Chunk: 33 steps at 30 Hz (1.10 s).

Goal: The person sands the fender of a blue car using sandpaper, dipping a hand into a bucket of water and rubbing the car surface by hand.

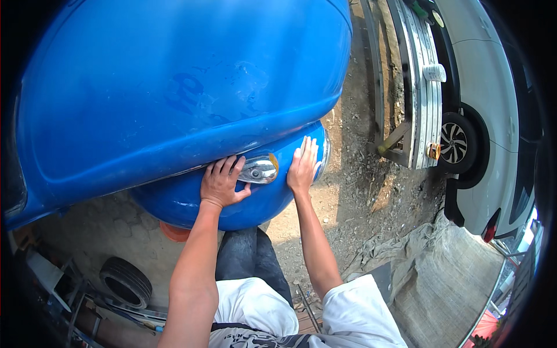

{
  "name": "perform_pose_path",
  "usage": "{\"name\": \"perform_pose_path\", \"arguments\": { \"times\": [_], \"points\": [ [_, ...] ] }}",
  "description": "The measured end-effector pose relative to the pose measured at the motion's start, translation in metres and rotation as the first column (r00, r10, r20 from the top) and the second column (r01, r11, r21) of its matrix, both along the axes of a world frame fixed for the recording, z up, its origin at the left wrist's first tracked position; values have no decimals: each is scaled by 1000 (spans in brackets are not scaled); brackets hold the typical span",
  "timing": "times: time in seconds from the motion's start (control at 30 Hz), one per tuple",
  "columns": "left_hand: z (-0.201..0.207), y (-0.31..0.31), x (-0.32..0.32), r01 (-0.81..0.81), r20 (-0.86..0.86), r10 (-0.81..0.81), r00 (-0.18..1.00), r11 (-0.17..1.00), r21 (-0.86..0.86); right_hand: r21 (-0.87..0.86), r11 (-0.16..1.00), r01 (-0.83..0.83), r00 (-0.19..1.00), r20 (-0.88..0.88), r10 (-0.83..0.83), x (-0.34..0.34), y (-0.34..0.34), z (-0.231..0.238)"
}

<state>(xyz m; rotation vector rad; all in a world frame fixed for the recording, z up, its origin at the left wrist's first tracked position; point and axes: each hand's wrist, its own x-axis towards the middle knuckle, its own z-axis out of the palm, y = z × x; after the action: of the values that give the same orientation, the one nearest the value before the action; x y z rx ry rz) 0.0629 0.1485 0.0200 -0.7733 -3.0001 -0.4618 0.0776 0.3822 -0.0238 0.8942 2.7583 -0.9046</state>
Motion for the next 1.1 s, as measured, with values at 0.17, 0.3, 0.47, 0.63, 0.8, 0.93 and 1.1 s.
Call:
{"name": "perform_pose_path", "arguments": {
  "times": [0.17, 0.3, 0.47, 0.63, 0.8, 0.93, 1.1],
  "points": [
    [-8, 21, 3, 36, 23, -37, 999, 997, 64, -48, 985, 164, 981, 110, -158, -27, 61, -27],
    [0, -2, 2, 6, 39, -4, 999, 999, -49, -20, 999, 26, 1000, 4, -26, 5, -28, 2],
    [-3, 21, 0, 19, 22, -20, 1000, 998, 56, -74, 997, 1, 995, -95, -8, -27, 63, -19],
    [-5, 0, 5, 18, 15, -18, 1000, 1000, 0, 1, 999, 32, 999, -3, -32, -1, -19, -4],
    [-1, 7, 0, 13, 48, -13, 999, 1000, 3, -6, 1000, 7, 1000, 25, -7, -8, 25, -4],
    [-6, 8, 7, 4, 46, -5, 999, 999, 34, -50, 995, 85, 995, 64, -82, -16, 28, -9],
    [-4, 2, 3, 8, 24, -8, 1000, 1000, 30, 7, 994, -106, 993, -53, 106, 37, -38, 6]
  ]
}}
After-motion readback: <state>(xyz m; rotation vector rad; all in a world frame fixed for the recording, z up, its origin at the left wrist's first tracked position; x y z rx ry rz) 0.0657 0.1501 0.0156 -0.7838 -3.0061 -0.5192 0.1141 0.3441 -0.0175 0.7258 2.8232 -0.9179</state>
